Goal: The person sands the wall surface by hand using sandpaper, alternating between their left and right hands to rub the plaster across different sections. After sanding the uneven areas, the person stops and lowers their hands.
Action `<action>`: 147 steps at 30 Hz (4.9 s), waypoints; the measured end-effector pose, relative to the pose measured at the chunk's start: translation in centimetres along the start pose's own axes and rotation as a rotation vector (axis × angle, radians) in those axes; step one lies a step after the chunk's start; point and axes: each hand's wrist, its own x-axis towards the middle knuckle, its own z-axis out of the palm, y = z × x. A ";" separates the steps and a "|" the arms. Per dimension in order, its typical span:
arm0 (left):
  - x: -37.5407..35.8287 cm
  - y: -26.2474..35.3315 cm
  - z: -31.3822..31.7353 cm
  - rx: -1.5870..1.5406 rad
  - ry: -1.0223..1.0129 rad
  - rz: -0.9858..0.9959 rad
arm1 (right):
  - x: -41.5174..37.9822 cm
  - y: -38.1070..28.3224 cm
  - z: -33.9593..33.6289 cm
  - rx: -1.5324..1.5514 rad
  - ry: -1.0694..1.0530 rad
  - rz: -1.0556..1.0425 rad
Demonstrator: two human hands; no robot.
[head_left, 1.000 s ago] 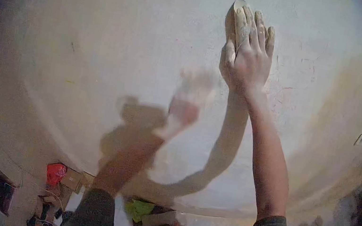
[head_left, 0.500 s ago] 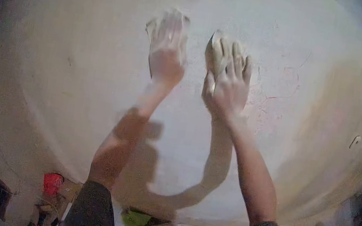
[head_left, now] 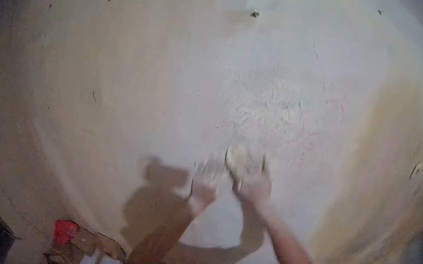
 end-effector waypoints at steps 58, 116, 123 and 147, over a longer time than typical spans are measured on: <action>17.3 -5.2 -10.9 -0.047 0.308 -0.054 | 15.0 -1.0 -7.6 -0.209 0.384 0.096; 10.5 -3.2 -8.2 -0.028 0.223 -0.055 | 6.1 -4.0 -1.2 -0.173 0.179 0.069; -5.1 -1.7 -2.7 -0.073 0.016 -0.057 | -10.8 -3.5 7.2 -0.143 -0.104 -0.041; 8.8 -1.6 -8.3 -0.125 0.179 -0.127 | 4.4 -2.9 -1.6 -0.071 0.147 0.044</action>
